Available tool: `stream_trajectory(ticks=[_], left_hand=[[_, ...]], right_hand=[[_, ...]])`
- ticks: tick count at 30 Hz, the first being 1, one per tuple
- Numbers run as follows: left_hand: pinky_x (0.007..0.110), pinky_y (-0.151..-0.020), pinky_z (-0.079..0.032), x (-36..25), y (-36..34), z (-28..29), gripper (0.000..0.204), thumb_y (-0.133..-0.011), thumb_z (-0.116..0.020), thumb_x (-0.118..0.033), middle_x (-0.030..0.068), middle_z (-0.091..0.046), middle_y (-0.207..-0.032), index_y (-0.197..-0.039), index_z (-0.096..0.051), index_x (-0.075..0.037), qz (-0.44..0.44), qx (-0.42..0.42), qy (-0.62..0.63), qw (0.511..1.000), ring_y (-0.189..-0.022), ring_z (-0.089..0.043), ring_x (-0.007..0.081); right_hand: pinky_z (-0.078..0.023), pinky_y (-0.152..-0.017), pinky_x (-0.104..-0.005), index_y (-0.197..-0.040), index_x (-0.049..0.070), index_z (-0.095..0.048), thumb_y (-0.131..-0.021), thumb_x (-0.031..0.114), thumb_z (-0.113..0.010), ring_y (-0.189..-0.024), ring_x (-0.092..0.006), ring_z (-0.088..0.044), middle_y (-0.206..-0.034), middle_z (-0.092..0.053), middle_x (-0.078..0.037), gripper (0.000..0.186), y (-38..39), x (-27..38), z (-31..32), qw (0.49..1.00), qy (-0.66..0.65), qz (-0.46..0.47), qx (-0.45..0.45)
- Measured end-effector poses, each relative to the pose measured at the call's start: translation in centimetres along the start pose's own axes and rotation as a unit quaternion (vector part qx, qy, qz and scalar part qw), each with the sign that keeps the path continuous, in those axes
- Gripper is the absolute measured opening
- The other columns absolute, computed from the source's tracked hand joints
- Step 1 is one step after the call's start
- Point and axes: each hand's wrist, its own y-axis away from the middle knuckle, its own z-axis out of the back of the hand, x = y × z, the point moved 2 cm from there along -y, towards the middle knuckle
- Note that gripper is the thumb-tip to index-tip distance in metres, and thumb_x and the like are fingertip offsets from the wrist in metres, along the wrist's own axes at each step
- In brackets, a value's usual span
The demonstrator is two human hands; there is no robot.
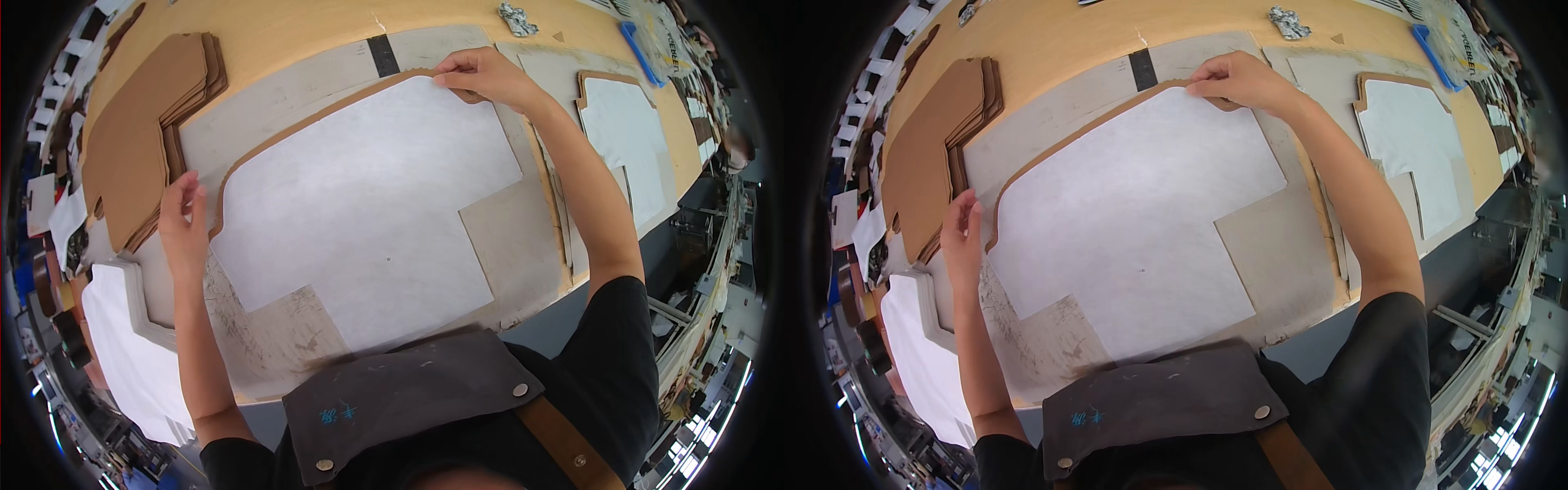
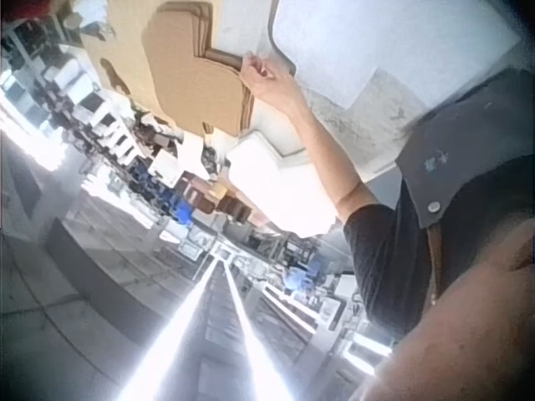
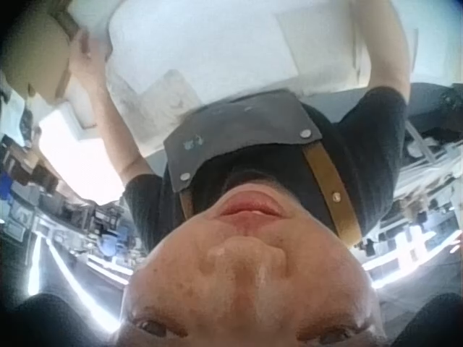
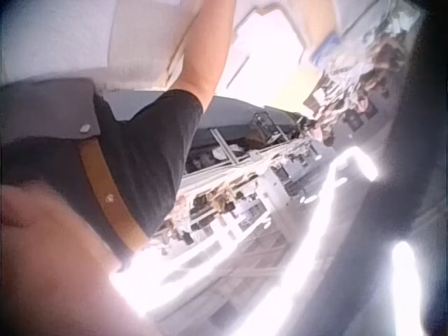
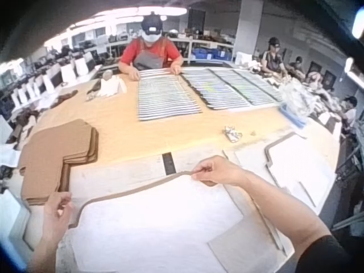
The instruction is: The recorder is gluing and layering material onto leather or synthetic panels in a workshop.
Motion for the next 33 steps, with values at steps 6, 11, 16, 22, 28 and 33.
stream_trajectory(ticks=[6, 11, 16, 22, 28, 33], left_hand=[[0.037, -0.089, -0.046, -6.0, 0.5, -3.2, 0.025, -0.086, -0.057, 0.001, 0.0167, -0.061, -0.110, -0.110, -0.059, 0.002, -0.209, 0.038, -0.062, 0.975, -0.102, -0.057, 0.0328], [0.039, -0.096, -0.043, -8.5, 1.3, -9.2, 0.029, -0.082, -0.061, -0.003, 0.0153, -0.059, -0.118, -0.110, -0.059, 0.003, -0.306, 0.120, -0.043, 0.943, -0.111, -0.054, 0.0317], [0.041, -0.100, -0.040, -10.1, 1.1, -12.6, 0.034, -0.084, -0.063, -0.010, 0.0146, -0.056, -0.125, -0.116, -0.058, 0.002, -0.330, 0.103, -0.083, 0.935, -0.119, -0.049, 0.0312], [0.042, -0.103, -0.035, -11.2, 0.6, -14.3, 0.040, -0.087, -0.061, -0.019, 0.0099, -0.050, -0.134, -0.122, -0.054, 0.000, -0.336, 0.116, -0.123, 0.927, -0.128, -0.039, 0.0311], [0.043, -0.103, -0.035, -11.5, 0.6, -14.7, 0.042, -0.086, -0.062, -0.021, 0.0096, -0.049, -0.135, -0.123, -0.054, -0.001, -0.337, 0.105, -0.145, 0.924, -0.129, -0.038, 0.0337], [0.043, -0.101, -0.036, -11.3, 0.3, -14.2, 0.040, -0.084, -0.063, -0.012, 0.0086, -0.050, -0.135, -0.121, -0.056, -0.001, -0.307, 0.085, -0.085, 0.944, -0.128, -0.038, 0.0335]], right_hand=[[-0.026, -0.045, -0.0218, -0.088, 0.003, -0.064, -0.090, 0.023, -0.062, -0.049, -0.0037, -0.034, -0.056, -0.046, 0.004, 0.021, -1.3, -1.4, 0.1, 1.000, -0.004, -0.020, -0.013], [-0.024, -0.041, -0.0219, -0.086, 0.003, -0.063, -0.091, 0.022, -0.061, -0.045, -0.0036, -0.032, -0.054, -0.044, 0.005, 0.019, -1.3, -0.6, -0.9, 0.999, 0.004, -0.030, -0.044], [-0.033, -0.041, -0.0255, -0.078, 0.001, -0.062, -0.086, 0.018, -0.064, -0.045, -0.0077, -0.043, -0.056, -0.053, -0.002, 0.019, -1.5, 0.0, -1.3, 0.993, 0.082, -0.019, -0.084], [-0.048, -0.061, -0.0293, -0.090, 0.002, -0.067, -0.086, 0.019, -0.061, -0.066, -0.0164, -0.060, -0.076, -0.067, -0.009, 0.018, -1.8, -0.9, -1.6, 0.965, 0.212, 0.061, -0.143], [-0.049, -0.065, -0.0286, -0.091, 0.002, -0.068, -0.086, 0.015, -0.060, -0.069, -0.0194, -0.063, -0.081, -0.068, -0.010, 0.016, -0.4, -0.1, -0.7, 0.950, 0.216, 0.083, -0.208], [-0.048, -0.062, -0.0260, -0.085, 0.000, -0.068, -0.085, 0.015, -0.065, -0.064, -0.0134, -0.060, -0.074, -0.066, -0.007, 0.015, 4.8, -0.6, 3.8, 0.906, 0.243, 0.153, -0.312]])
